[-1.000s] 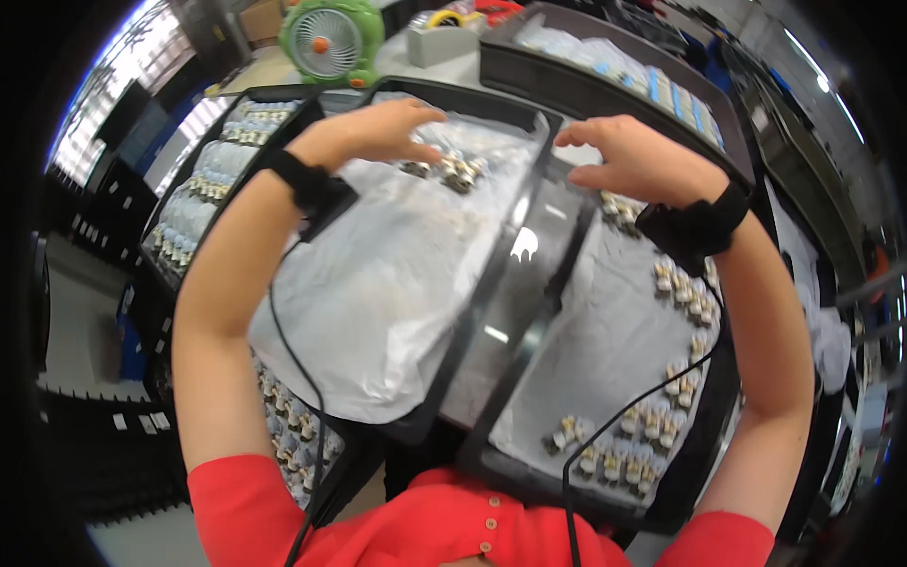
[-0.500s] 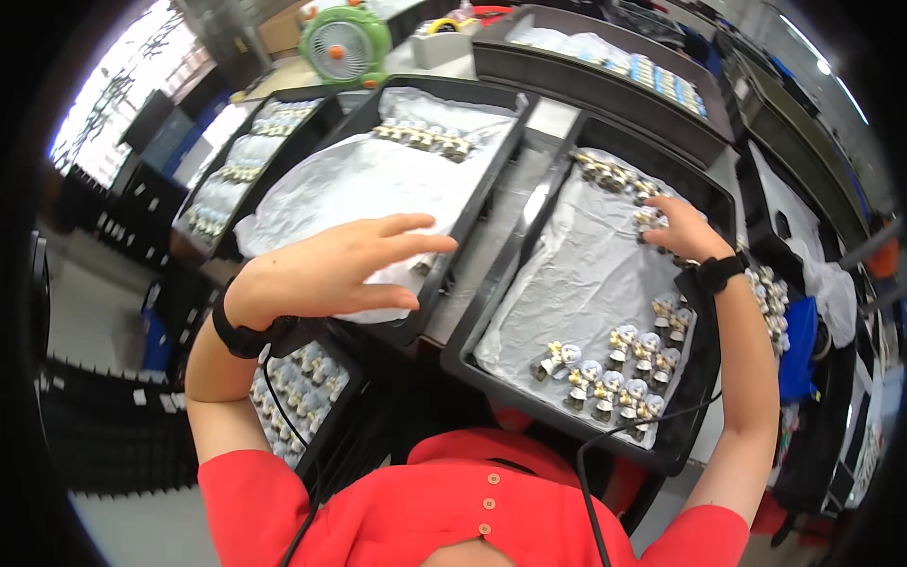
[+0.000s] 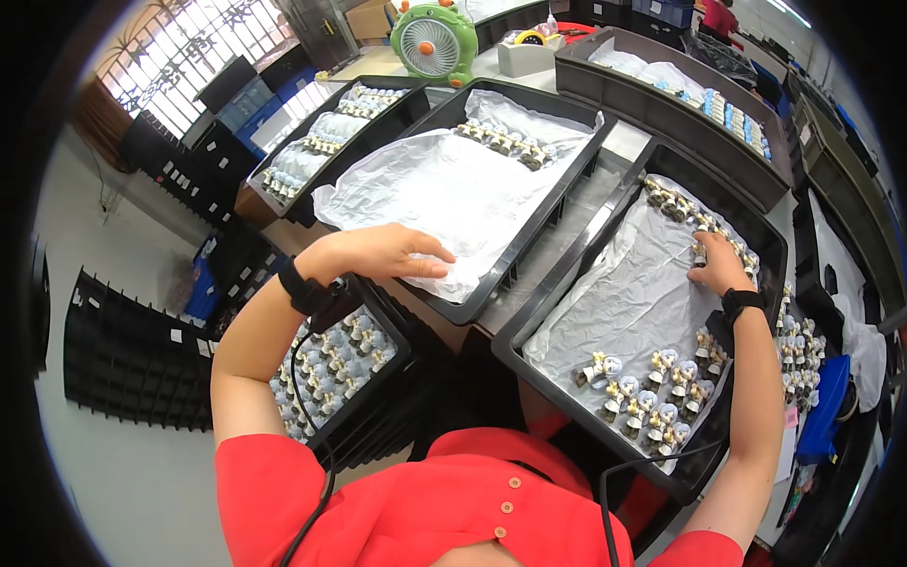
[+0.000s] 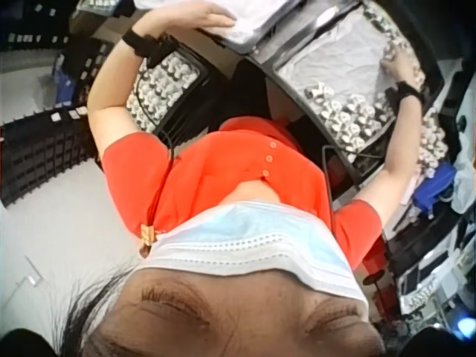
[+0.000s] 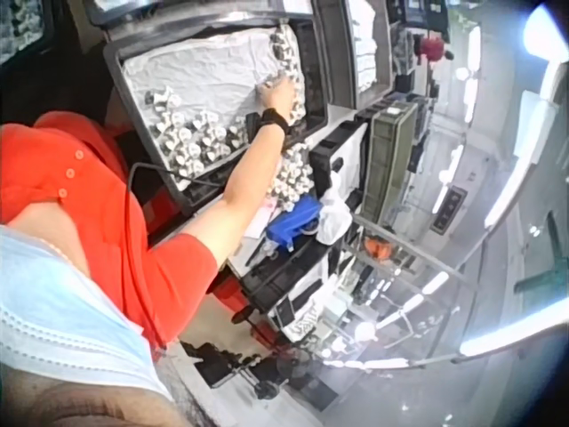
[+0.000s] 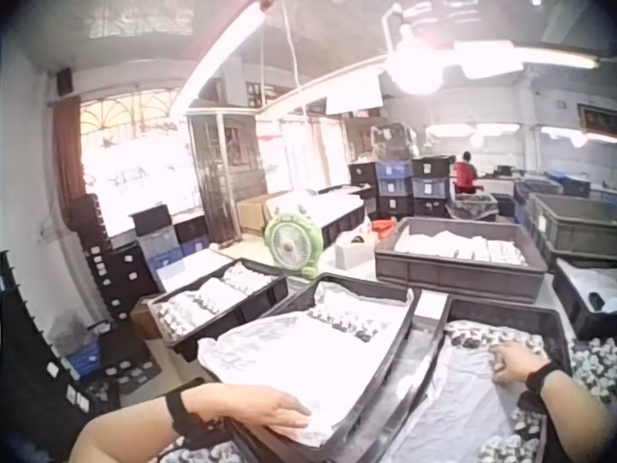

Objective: The person picks small cylindrical components from a tray, uses a black pen-like tool to adjust or mark them, and then uses a red-handled tool to apply a small red piece to each component. The person places the finished components back into the tray.

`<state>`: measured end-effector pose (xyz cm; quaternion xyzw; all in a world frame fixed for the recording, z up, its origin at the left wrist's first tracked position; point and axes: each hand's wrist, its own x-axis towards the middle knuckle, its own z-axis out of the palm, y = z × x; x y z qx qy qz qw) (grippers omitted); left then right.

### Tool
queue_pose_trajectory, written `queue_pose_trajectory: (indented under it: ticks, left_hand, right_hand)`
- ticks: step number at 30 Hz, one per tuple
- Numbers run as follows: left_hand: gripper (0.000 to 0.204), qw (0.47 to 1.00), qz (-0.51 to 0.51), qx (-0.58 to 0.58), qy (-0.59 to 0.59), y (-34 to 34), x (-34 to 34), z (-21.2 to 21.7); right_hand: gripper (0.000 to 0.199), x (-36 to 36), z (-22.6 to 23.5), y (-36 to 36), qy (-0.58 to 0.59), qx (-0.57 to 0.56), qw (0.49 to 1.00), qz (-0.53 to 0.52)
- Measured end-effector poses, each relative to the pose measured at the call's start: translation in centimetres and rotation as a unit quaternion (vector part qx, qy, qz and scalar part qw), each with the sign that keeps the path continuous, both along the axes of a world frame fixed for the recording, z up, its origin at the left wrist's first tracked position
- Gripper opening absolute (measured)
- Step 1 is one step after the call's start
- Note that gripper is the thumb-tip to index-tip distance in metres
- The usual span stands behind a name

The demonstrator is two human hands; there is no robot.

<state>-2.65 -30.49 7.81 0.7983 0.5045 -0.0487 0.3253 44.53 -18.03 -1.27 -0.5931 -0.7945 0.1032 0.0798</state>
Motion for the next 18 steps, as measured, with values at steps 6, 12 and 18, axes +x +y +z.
queue_pose_trajectory:
  ticks: [6, 12, 18]
  left_hand:
    - [0.036, 0.979, 0.023, 0.183, -0.085, 2.3, 2.6, 1.9]
    - [0.042, 0.917, -0.014, 0.195, -0.347, 3.2, 13.5, 2.8]
    - [0.071, 0.821, 0.080, 0.022, -0.565, 9.1, 20.7, 0.7]
  right_hand:
    - [0.062, 0.3, 0.7, -0.2, 0.011, -0.008, 1.000, -0.008]
    - [0.069, -3.3, 7.0, -1.9, 0.204, 0.009, 0.978, 0.044]
    - [0.089, -8.4, 11.8, -5.0, 0.315, 0.213, 0.915, 0.139]
